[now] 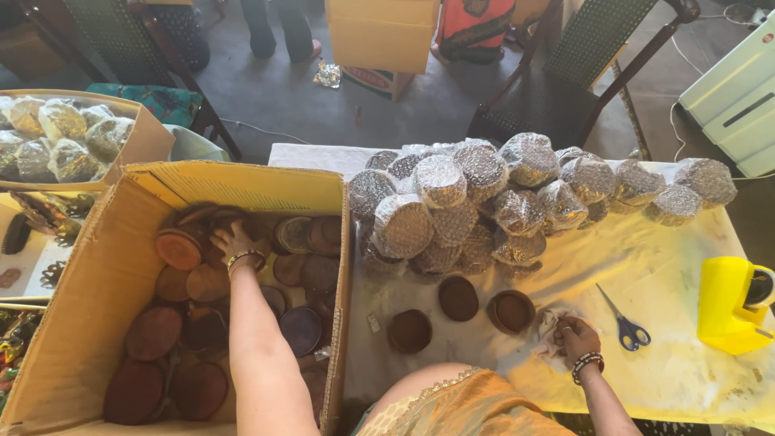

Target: The person cleans small brown bowls using a white cloth. They pick up bowls from a cardboard box, wipe them thoroughly, and place them on a table covered with a white sheet. The person also uses a small blue tool to scrape the inside of a bowl before wiping it.

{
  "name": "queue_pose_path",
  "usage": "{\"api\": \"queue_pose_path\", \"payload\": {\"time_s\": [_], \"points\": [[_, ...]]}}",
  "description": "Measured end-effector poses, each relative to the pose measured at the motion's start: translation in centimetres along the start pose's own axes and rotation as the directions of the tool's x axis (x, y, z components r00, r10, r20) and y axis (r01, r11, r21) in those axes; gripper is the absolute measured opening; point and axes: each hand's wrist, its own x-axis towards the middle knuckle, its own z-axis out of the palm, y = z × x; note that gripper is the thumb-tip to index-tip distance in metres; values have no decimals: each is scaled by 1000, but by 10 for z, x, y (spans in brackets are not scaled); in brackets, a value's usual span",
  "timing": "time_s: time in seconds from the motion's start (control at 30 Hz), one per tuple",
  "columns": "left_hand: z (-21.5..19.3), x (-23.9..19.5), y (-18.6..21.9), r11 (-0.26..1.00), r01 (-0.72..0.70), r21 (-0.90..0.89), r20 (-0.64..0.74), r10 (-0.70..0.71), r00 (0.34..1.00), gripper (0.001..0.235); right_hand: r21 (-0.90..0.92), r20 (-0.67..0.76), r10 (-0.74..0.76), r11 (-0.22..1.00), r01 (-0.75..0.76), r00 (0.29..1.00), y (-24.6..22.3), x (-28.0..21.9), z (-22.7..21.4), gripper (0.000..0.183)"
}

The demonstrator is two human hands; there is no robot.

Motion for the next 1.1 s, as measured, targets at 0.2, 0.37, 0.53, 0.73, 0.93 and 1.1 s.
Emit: {"api": "queue_pose_path", "payload": {"time_s": [0.2, 0.37, 0.53, 0.73, 0.93, 1.1], "points": [[45, 7, -2, 981, -172, 86, -130, 182, 975, 56, 18, -17, -54, 998, 55, 998, 7, 5, 1, 17], [79, 5, -14, 965, -220, 142, -373, 258, 891, 38, -8, -21, -69, 998, 69, 997, 3, 1, 1, 18], [71, 0, -38, 972, -224, 65, -465, 228, 856, 33, -11, -13, -84, 996, 83, 996, 8, 6, 0, 17], [61, 15, -82, 956, -33, -292, -687, -186, 702, 36, 13, -1, -67, 998, 67, 998, 12, 11, -2, 19], [48, 19, -95, 955, 155, -254, -596, -281, 752, 51, -8, -23, -89, 996, 89, 996, -1, -2, 1, 18], [67, 39, -87, 930, 126, -346, -414, -272, 869, 53, 47, -13, -99, 994, 100, 995, 2, -1, 2, 15]]}}
